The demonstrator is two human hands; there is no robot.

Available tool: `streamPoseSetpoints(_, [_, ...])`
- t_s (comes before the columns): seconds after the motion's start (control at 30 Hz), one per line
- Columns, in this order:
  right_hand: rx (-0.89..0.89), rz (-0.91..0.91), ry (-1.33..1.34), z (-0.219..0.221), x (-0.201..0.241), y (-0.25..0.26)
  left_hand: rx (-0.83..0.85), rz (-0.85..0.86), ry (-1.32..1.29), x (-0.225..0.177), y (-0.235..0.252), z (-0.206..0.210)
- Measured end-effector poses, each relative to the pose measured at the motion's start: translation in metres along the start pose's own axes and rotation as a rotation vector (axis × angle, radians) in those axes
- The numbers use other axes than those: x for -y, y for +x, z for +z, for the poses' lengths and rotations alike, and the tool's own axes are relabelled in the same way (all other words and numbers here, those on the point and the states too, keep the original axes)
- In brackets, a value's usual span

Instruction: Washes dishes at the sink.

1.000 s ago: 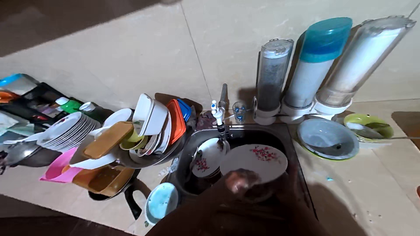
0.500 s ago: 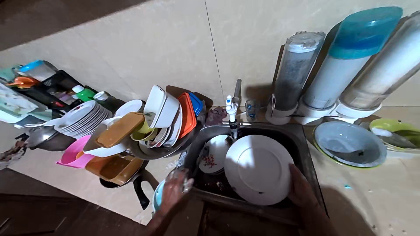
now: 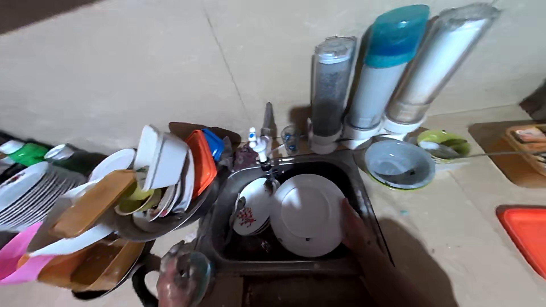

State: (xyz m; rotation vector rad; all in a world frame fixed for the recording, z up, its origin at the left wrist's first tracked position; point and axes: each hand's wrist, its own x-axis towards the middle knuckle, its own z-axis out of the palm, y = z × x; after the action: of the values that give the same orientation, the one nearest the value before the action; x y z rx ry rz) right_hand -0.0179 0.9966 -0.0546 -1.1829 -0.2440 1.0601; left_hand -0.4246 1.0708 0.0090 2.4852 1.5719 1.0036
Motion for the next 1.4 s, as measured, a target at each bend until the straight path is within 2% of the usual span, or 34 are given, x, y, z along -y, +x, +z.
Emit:
streamPoseSetpoints(0.07, [-0.013, 0.017, -0.022, 0.001, -0.002, -0.002, -0.001, 0.095, -0.169, -0.043, 0.022, 0.023])
streamPoseSetpoints(0.13, [-0.024, 0.05, 0.01, 0.004, -0.004, -0.003, 0.106, 0.168, -0.313, -0.105, 0.035, 0.059])
streamPoseSetpoints(0.2, [-0.011, 0.076, 0.041, 0.006, -0.004, -0.007, 0.244, 0.333, -0.409, -0.155, 0.031, 0.107])
streamPoseSetpoints(0.23, [0.008, 0.079, 0.049, 0.006, -0.004, -0.01, 0.316, 0.441, -0.424, -0.172, 0.026, 0.132])
streamPoseSetpoints(0.3, [0.054, 0.066, 0.053, 0.005, -0.004, -0.017, 0.355, 0.685, -0.315, -0.202, 0.029, 0.171])
streamPoseSetpoints(0.33, [0.071, 0.067, 0.062, 0.005, -0.003, -0.02, 0.364, 0.726, -0.25, -0.216, 0.04, 0.182])
streamPoseSetpoints(0.4, [0.08, 0.064, 0.063, 0.006, -0.001, -0.022, 0.49, 0.572, -0.196, -0.228, 0.077, 0.187])
streamPoseSetpoints(0.5, [-0.047, 0.022, 0.059, 0.001, 0.006, -0.017, 0.613, 0.151, -0.234, -0.198, 0.129, 0.188])
streamPoseSetpoints(0.53, [-0.111, 0.01, 0.083, -0.004, 0.009, -0.013, 0.592, 0.053, -0.254, -0.18, 0.129, 0.189])
streamPoseSetpoints(0.6, [-0.236, 0.014, 0.199, -0.011, 0.012, -0.002, 0.433, 0.044, -0.267, -0.159, 0.096, 0.188])
streamPoseSetpoints(0.63, [-0.27, 0.022, 0.272, -0.013, 0.012, 0.004, 0.356, 0.127, -0.27, -0.159, 0.069, 0.189])
streamPoseSetpoints(0.7, [-0.281, 0.022, 0.266, -0.011, 0.011, 0.005, 0.234, 0.436, -0.233, -0.178, 0.018, 0.192])
streamPoseSetpoints(0.77, [-0.146, -0.004, -0.006, -0.012, 0.009, -0.006, 0.214, 0.696, -0.141, -0.22, -0.003, 0.19])
streamPoseSetpoints(0.8, [-0.077, -0.007, -0.069, -0.011, 0.007, -0.009, 0.212, 0.738, -0.103, -0.238, -0.001, 0.192])
streamPoseSetpoints(0.87, [-0.04, -0.003, -0.065, -0.007, 0.007, -0.01, 0.222, 0.649, -0.062, -0.254, 0.019, 0.195])
streamPoseSetpoints(0.97, [-0.037, 0.006, 0.018, -0.019, 0.005, -0.012, 0.244, 0.39, 0.019, -0.234, 0.063, 0.189])
streamPoseSetpoints(1.0, [-0.031, 0.007, 0.051, -0.025, 0.004, -0.015, 0.261, 0.275, 0.071, -0.224, 0.075, 0.182])
streamPoseSetpoints(1.07, [-0.044, 0.045, 0.12, -0.033, 0.008, -0.021, 0.41, -0.035, 0.094, -0.22, 0.091, 0.157])
streamPoseSetpoints(1.13, [-0.02, 0.061, 0.139, -0.041, 0.011, -0.028, 0.497, -0.263, -0.015, -0.222, 0.098, 0.136])
streamPoseSetpoints(1.17, [-0.014, 0.057, 0.129, -0.045, 0.011, -0.031, 0.482, -0.31, -0.089, -0.227, 0.098, 0.127])
streamPoseSetpoints(1.2, [-0.016, 0.065, 0.096, -0.05, 0.012, -0.033, 0.443, -0.29, -0.138, -0.235, 0.097, 0.116])
streamPoseSetpoints(1.27, [-0.058, 0.14, 0.019, -0.06, 0.02, -0.041, 0.321, -0.104, -0.204, -0.258, 0.091, 0.094])
streamPoseSetpoints(1.33, [-0.015, 0.177, 0.075, -0.074, 0.04, -0.054, 0.15, 0.2, -0.239, -0.29, 0.078, 0.079])
streamPoseSetpoints(1.4, [0.044, 0.16, 0.254, -0.093, 0.063, -0.058, 0.047, 0.513, -0.272, -0.319, 0.063, 0.073])
